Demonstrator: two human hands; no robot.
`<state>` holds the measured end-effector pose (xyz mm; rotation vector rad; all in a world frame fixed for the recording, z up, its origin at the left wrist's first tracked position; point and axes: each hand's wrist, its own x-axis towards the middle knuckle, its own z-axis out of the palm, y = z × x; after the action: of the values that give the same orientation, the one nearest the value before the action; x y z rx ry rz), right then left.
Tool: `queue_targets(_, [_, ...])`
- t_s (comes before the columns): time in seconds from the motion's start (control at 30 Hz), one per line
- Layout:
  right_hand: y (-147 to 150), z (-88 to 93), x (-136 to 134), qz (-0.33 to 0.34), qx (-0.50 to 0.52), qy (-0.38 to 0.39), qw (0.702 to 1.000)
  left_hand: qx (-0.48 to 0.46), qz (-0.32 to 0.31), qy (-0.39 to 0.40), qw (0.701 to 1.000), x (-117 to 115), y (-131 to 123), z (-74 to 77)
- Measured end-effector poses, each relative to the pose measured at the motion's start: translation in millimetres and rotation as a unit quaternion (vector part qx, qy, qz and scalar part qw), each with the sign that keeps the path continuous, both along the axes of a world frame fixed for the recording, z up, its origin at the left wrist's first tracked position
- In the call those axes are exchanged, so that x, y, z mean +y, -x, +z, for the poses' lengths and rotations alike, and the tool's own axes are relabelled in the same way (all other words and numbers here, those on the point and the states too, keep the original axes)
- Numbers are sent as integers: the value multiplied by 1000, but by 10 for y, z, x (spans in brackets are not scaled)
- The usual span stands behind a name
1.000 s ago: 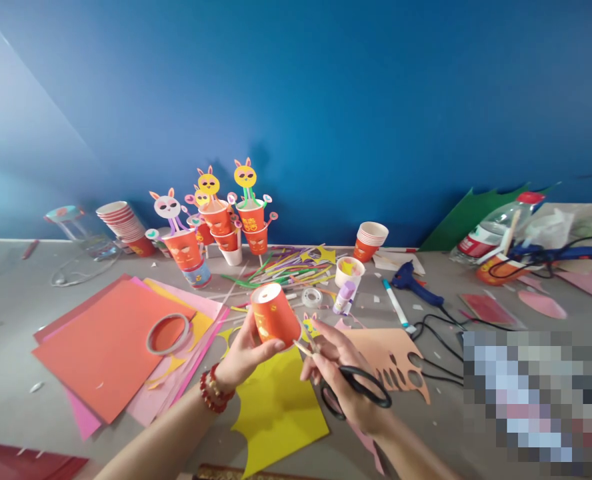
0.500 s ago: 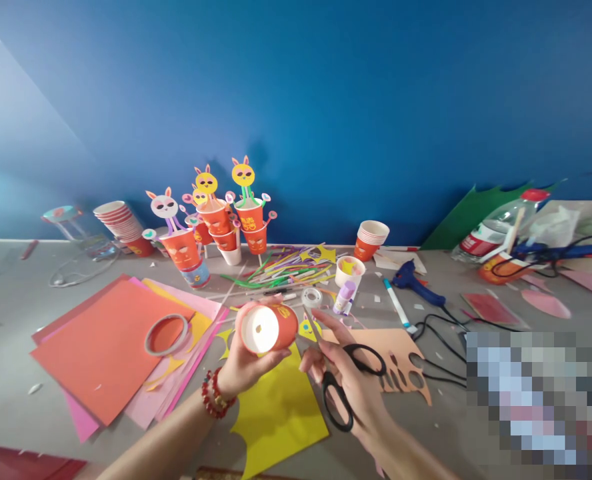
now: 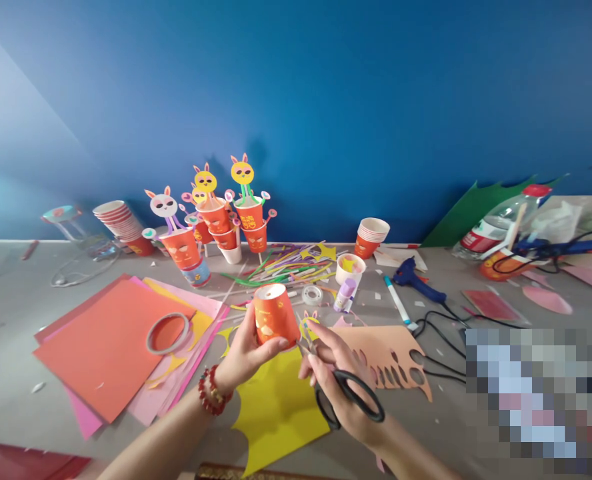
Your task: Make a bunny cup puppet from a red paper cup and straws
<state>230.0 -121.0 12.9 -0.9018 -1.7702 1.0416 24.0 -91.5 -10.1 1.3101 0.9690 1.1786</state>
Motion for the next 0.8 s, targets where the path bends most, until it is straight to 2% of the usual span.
queue_targets(0.13, [-53, 48, 61, 21, -81, -109, 991, 20, -27, 31, 999, 20, 43, 95])
queue_targets(0.23, [-99, 56, 122, 63, -126, -184, 973, 66, -38, 39, 996, 35, 88, 126])
queue_targets(0.37, [-157, 81, 187, 143, -189, -243, 941, 143, -51, 36, 988, 64, 113, 179])
queue_targets(0.47, [-182, 120, 207, 177, -226, -274, 918, 165, -77, 58, 982, 76, 113, 235])
queue_targets(0.57, [-196, 153, 217, 192, -249, -266, 911, 181, -93, 82, 976, 73, 114, 279])
queue_targets(0.63, [-210, 174, 226, 202, -253, -233, 917, 189, -91, 93, 973, 67, 115, 292])
queue_targets(0.8, [-250, 221, 226, 244, -203, -49, 947, 173, -87, 130, 972, 56, 92, 288])
